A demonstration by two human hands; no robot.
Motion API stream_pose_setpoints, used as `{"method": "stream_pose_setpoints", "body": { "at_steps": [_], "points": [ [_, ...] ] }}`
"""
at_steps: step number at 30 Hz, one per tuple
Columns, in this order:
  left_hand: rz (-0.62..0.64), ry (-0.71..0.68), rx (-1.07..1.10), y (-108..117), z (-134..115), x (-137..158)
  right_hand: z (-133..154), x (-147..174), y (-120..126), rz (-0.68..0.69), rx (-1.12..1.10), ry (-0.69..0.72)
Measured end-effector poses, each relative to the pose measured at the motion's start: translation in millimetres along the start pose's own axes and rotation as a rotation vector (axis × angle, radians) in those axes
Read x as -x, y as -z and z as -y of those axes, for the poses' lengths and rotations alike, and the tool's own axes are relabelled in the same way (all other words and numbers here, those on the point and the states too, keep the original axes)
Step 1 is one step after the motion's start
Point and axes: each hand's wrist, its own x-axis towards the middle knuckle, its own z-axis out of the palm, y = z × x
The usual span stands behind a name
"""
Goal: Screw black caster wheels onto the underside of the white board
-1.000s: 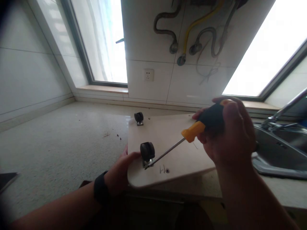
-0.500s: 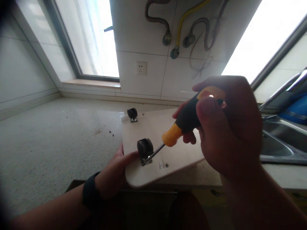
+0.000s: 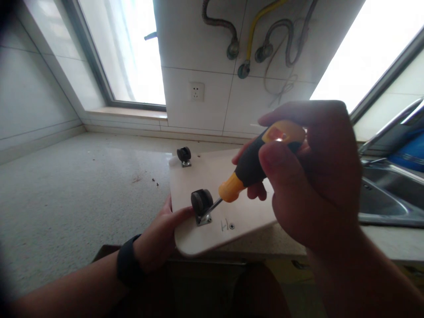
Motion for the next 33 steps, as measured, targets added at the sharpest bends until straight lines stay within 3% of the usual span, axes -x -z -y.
{"method": "stream_pose_setpoints", "body": {
  "at_steps": [4, 10, 16, 20, 23, 27, 33],
  "points": [
    [-0.017, -0.003, -0.005, 0, 1, 0, -6, -1, 1, 0.057, 0.114, 0.096],
    [-0.025, 0.005, -0.013, -1, -1, 0, -5, -2, -2, 0.097, 0.102, 0.091],
    [-0.084, 0.017, 0.096, 4, 14, 1, -5, -7, -2, 0.248, 0.215, 0.178],
    [0.062, 0.181, 0.212, 7, 32, 9, 0, -13, -2, 0.380, 0.249, 0.176],
    [0.159, 0.178, 0.233, 10, 40, 12, 5, -19, 1, 0.445, 0.351, 0.119],
    [0.139, 0.165, 0.203, 15, 42, 11, 13, -27, -1, 0.502, 0.442, 0.097],
    [0.127, 0.128, 0.152, 17, 43, 9, 19, -31, -16, 0.431, 0.735, 0.228]
  ]
}}
